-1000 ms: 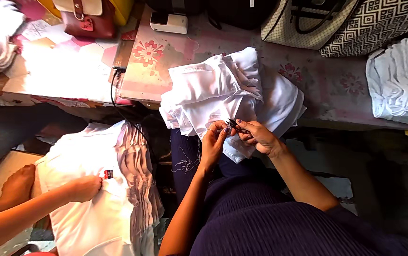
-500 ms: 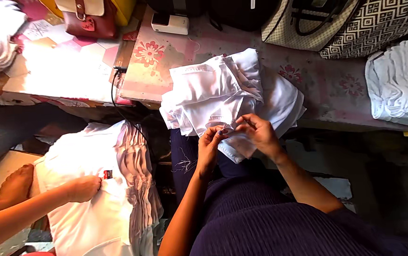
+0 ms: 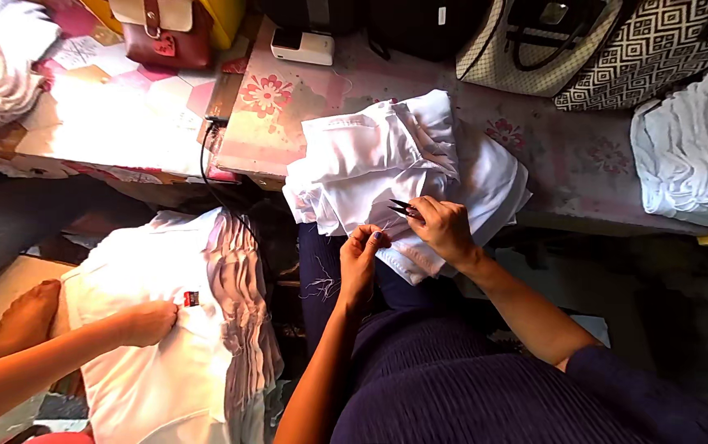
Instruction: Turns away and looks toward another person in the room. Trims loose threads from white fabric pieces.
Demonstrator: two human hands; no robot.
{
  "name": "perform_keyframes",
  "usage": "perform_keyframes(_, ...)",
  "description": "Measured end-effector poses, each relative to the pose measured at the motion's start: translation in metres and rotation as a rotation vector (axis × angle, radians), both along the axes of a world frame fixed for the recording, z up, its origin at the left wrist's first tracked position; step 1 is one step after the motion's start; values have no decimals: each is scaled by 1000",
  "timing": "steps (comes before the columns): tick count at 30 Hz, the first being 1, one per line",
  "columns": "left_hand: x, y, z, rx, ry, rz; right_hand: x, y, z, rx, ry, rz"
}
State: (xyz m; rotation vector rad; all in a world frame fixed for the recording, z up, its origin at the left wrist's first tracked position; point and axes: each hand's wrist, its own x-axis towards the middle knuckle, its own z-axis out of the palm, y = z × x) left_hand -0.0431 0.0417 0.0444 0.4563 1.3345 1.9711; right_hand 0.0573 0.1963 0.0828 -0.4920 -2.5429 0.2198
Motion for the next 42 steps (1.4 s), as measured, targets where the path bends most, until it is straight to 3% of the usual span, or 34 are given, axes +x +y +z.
perform_keyframes(2,-12,-18,-3,-62,68,55,2,5,2,2,-21,-5)
perform_keyframes(5,-45,-57,-19,-261,344,170,1,4,-1,8,-108,-8)
perform_keyframes(9,-78,-91,-24,-826,688,228,-3,2,-12,65,-56,-29)
perform_keyframes(11,-80,-90,-13,-960,752,170,-6,1,-10,45,-59,-25)
perform_keyframes(13,-70,-77,-2,-892,828,172,-7,-2,-9,33,-99,-29)
perform_keyframes(15,-51,-51,13,-696,847,139,-7,-1,-12,51,-132,-43)
perform_keyframes(17,-33,-23,25,-548,701,-65,-7,0,-21,84,-125,-48)
perform_keyframes(20,-22,18,29,-568,608,-256,-9,4,-32,161,-17,-43)
perform_keyframes(26,-21,30,26,-679,724,-181,-7,7,-32,129,-68,-20)
perform_keyframes(29,-18,26,11,-632,841,-39,-8,16,-43,184,-35,-44)
perform_keyframes(32,-11,23,8,-531,709,40,-8,24,-56,209,76,-8)
perform_keyframes(34,-7,22,4,-382,571,98,-11,22,-52,66,137,19)
perform_keyframes(39,0,44,17,-68,311,40,-8,11,6,-939,91,-108)
perform_keyframes(42,1,57,19,12,301,35,-1,13,15,-1239,111,-80)
